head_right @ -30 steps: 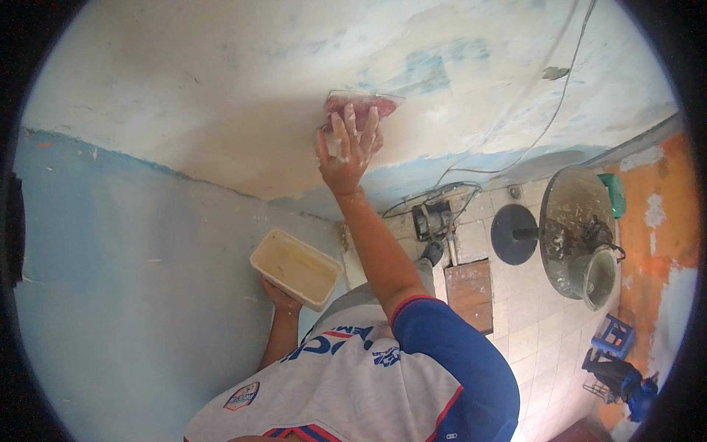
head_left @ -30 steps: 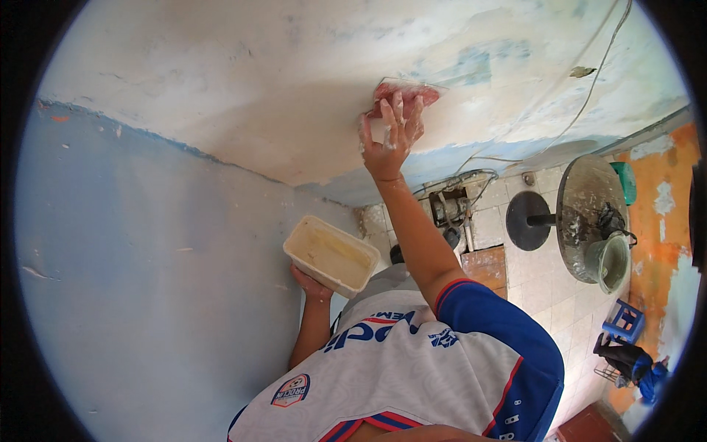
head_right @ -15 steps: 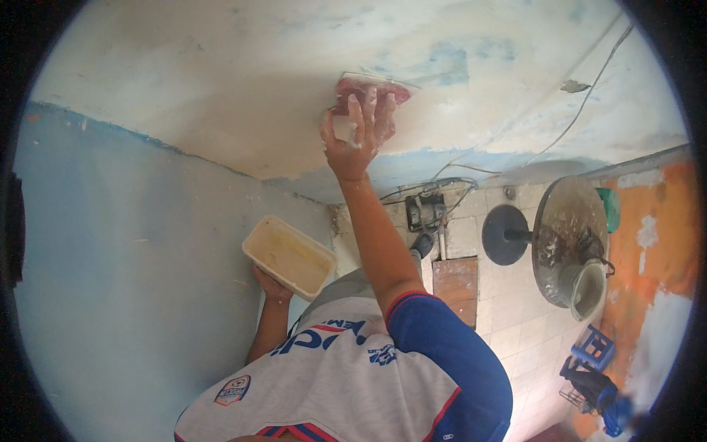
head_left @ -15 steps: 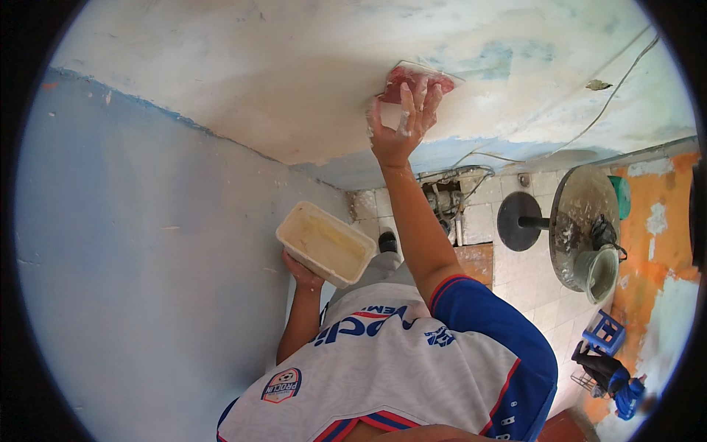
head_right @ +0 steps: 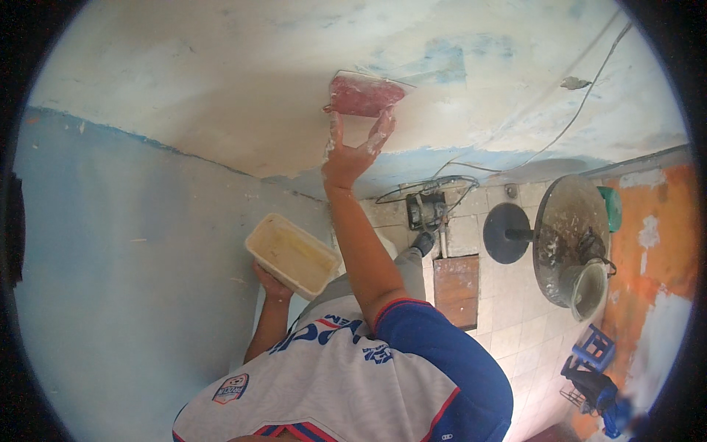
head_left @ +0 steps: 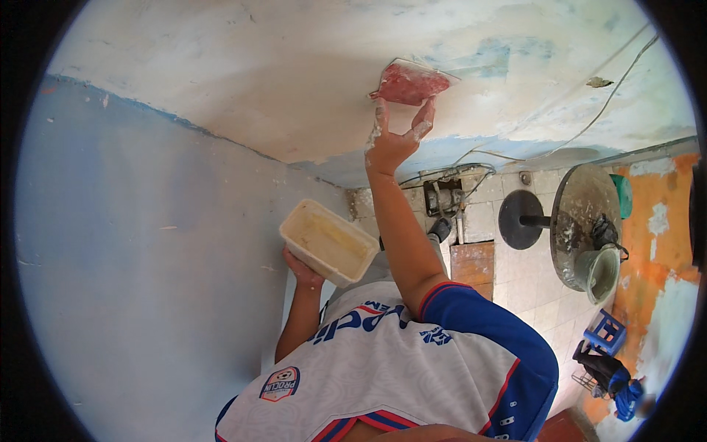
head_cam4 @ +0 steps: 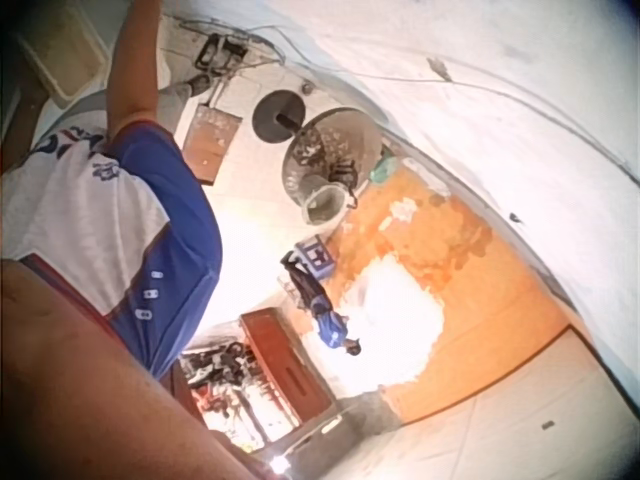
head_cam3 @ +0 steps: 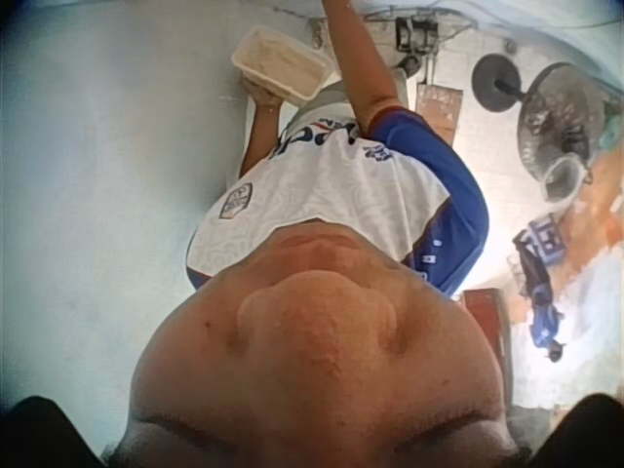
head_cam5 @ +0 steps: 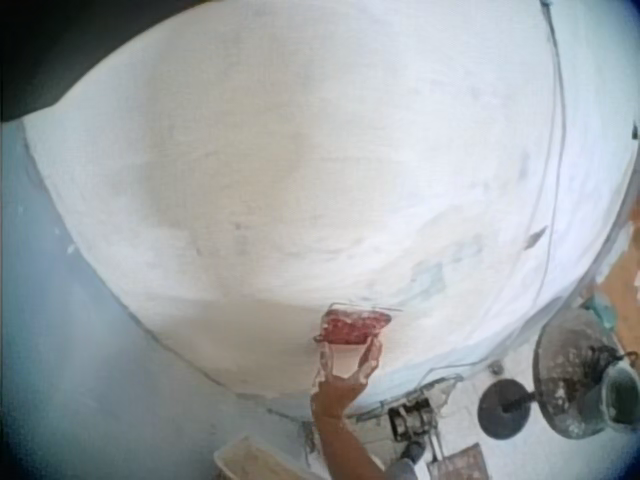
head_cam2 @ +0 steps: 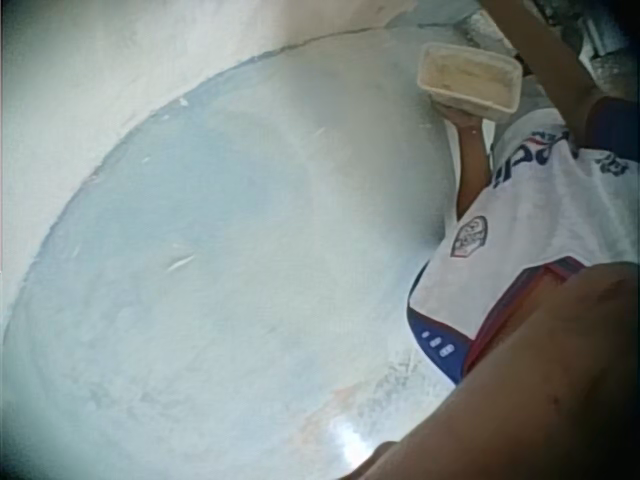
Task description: The person applies a white substance to a wall using a red putty knife, repeatedly dipping the tool into a white plastic container to reload it.
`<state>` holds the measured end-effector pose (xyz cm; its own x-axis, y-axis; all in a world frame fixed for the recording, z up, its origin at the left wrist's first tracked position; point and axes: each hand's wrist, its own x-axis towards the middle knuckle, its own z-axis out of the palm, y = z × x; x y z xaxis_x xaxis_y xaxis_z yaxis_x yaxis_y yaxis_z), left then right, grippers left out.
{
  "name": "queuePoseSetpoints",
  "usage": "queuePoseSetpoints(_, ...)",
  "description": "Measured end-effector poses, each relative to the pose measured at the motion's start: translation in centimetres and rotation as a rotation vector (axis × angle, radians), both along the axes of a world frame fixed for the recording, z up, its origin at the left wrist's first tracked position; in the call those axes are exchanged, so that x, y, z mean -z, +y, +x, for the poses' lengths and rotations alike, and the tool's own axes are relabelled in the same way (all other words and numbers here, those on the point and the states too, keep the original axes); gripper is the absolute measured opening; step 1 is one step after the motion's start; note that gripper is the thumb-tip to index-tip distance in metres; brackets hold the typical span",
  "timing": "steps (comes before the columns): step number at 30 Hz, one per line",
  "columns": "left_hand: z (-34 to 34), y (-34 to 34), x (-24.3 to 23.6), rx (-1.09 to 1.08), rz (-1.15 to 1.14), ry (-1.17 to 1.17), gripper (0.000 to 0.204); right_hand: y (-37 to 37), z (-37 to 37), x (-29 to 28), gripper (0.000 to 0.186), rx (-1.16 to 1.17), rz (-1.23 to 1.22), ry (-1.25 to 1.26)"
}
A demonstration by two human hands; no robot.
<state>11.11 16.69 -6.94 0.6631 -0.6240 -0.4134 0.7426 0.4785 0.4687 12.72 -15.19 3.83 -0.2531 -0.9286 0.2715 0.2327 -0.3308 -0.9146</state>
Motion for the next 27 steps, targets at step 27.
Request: queuePoseSetpoints(27, 2.3, -1.4, -1.5, -0.009, -0.2, -0.013, 0.07, 0.3, -0.5, -4.8, 0.12, -0.032, 0.195, 0.15)
